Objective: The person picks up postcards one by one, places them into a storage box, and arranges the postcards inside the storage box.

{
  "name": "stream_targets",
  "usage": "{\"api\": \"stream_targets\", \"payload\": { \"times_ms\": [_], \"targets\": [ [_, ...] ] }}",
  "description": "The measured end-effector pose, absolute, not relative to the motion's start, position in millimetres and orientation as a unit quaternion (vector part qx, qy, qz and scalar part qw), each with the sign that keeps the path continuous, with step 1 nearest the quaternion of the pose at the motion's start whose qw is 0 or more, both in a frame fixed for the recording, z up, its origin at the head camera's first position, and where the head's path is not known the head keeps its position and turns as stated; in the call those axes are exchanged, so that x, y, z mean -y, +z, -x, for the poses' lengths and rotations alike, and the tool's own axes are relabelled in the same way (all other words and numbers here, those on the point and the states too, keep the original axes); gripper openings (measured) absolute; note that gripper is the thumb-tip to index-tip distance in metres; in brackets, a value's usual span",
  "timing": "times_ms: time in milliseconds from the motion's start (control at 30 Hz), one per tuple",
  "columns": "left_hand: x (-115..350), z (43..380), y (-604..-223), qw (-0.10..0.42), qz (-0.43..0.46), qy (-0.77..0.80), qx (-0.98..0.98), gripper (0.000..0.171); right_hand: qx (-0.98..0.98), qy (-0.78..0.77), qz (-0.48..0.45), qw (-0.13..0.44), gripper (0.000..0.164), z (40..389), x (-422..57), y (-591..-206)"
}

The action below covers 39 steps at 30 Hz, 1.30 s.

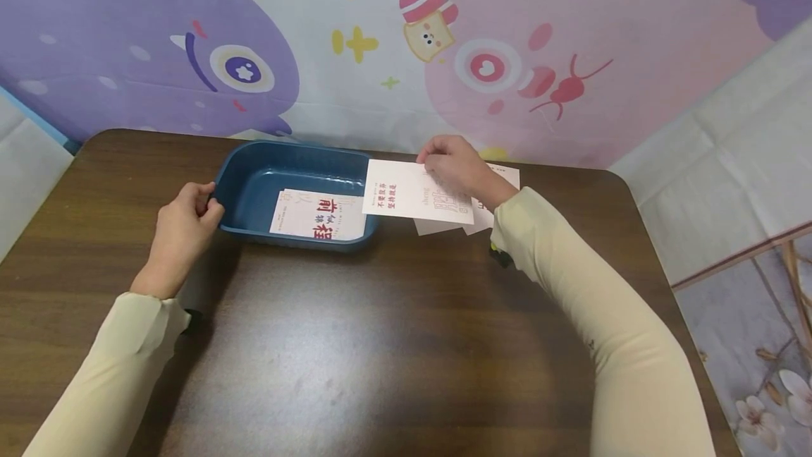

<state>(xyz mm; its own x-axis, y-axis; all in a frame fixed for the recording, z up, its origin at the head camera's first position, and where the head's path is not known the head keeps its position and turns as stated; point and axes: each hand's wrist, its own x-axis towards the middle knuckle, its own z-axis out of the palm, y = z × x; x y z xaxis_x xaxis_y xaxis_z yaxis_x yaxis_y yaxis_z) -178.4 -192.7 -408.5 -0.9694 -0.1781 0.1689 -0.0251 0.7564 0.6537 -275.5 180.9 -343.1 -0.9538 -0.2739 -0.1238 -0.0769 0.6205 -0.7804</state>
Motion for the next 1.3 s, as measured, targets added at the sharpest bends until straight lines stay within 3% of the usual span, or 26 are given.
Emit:
{"api": "stream_targets", "payload": {
  "times_ms": [1300],
  "targets": [
    [192.3,177.4,-405.9,0.096,-0.062,-0.349,0.930,0.040,-0.892,-0.421,0.118,0.119,0.021,277.0,-152.6,-342.8]
  ]
}}
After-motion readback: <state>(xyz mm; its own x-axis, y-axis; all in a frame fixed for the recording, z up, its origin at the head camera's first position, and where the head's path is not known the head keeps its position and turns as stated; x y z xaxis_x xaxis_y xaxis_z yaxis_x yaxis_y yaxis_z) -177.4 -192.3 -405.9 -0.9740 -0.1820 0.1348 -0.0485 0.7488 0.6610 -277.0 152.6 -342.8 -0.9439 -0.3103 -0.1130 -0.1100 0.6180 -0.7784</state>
